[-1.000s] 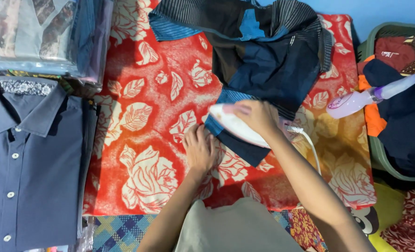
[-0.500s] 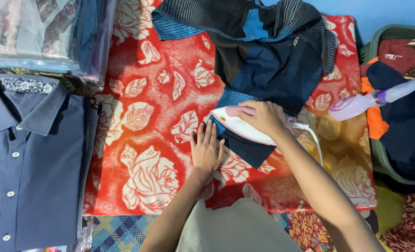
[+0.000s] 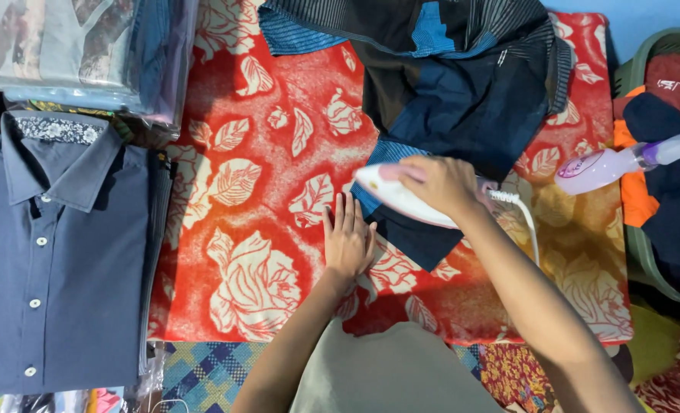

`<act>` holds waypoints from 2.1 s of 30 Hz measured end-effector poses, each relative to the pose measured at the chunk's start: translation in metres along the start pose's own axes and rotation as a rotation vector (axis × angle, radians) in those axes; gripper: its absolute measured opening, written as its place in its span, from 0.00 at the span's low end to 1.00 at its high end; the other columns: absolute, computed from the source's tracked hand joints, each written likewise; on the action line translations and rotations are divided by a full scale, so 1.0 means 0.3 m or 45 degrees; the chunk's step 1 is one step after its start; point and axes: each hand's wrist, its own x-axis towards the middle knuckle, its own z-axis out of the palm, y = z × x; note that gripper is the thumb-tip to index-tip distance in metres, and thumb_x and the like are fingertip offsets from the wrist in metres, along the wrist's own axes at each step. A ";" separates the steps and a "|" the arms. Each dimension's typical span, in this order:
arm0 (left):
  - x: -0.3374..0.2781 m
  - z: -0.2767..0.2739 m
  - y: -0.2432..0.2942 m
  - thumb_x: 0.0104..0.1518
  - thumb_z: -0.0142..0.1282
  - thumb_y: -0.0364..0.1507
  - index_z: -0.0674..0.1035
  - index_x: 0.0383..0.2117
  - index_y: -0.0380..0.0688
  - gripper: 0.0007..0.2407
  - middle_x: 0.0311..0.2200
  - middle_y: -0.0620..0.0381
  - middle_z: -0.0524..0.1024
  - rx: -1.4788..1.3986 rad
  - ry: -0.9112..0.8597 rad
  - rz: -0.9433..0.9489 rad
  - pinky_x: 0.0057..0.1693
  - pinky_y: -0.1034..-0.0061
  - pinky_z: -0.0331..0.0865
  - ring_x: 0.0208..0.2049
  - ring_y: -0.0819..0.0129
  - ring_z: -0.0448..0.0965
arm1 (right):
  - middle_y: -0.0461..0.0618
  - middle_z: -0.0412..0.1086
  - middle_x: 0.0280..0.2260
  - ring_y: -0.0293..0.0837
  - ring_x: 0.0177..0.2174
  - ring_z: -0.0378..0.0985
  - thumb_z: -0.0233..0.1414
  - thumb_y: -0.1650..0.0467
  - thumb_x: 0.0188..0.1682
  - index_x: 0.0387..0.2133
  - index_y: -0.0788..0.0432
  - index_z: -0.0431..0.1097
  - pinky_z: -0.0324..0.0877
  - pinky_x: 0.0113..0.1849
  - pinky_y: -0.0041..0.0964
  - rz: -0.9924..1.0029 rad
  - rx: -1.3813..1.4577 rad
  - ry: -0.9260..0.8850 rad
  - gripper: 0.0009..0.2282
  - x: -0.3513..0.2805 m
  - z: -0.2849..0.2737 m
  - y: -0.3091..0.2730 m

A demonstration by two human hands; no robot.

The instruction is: The person irons a dark blue shirt with striped sleeves on a red floral-patterned surface. They use a white iron to smooth the fabric, adjusting the shirt's position and sleeves as needed. A spray bottle is visible nearby, and the person occasionally sprays the shirt before continuing to iron.

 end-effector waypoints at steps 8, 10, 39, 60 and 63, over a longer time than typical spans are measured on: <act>0.007 -0.023 0.002 0.65 0.45 0.41 0.72 0.59 0.29 0.25 0.63 0.34 0.67 0.009 0.026 0.008 0.68 0.41 0.49 0.69 0.41 0.59 | 0.42 0.80 0.34 0.51 0.37 0.83 0.53 0.48 0.47 0.42 0.32 0.77 0.76 0.37 0.49 0.035 0.002 0.059 0.15 0.016 -0.005 -0.019; 0.016 -0.016 0.000 0.65 0.45 0.41 0.72 0.59 0.29 0.25 0.63 0.34 0.67 -0.002 0.034 0.002 0.68 0.41 0.49 0.69 0.42 0.59 | 0.44 0.81 0.36 0.54 0.40 0.82 0.54 0.49 0.46 0.42 0.35 0.78 0.76 0.39 0.51 -0.010 0.066 -0.017 0.16 0.013 -0.029 -0.026; 0.023 -0.042 0.013 0.64 0.46 0.40 0.71 0.59 0.29 0.25 0.64 0.35 0.66 0.056 -0.021 0.009 0.67 0.42 0.51 0.68 0.41 0.60 | 0.44 0.80 0.32 0.52 0.36 0.83 0.51 0.47 0.50 0.44 0.33 0.76 0.76 0.39 0.49 0.224 -0.066 0.157 0.16 0.052 -0.005 0.042; 0.053 -0.118 0.024 0.62 0.45 0.34 0.66 0.65 0.40 0.24 0.66 0.42 0.62 -0.067 -0.174 -0.127 0.66 0.39 0.48 0.67 0.46 0.60 | 0.58 0.79 0.43 0.61 0.49 0.77 0.63 0.67 0.40 0.44 0.55 0.79 0.69 0.50 0.51 0.179 0.697 -0.023 0.16 -0.338 -0.013 0.303; 0.051 -0.122 0.016 0.61 0.46 0.33 0.66 0.66 0.46 0.24 0.66 0.44 0.61 -0.070 -0.227 -0.147 0.66 0.40 0.48 0.67 0.48 0.59 | 0.45 0.81 0.39 0.51 0.45 0.80 0.66 0.59 0.36 0.38 0.45 0.83 0.73 0.48 0.47 0.143 0.339 -0.154 0.16 -0.387 -0.089 0.198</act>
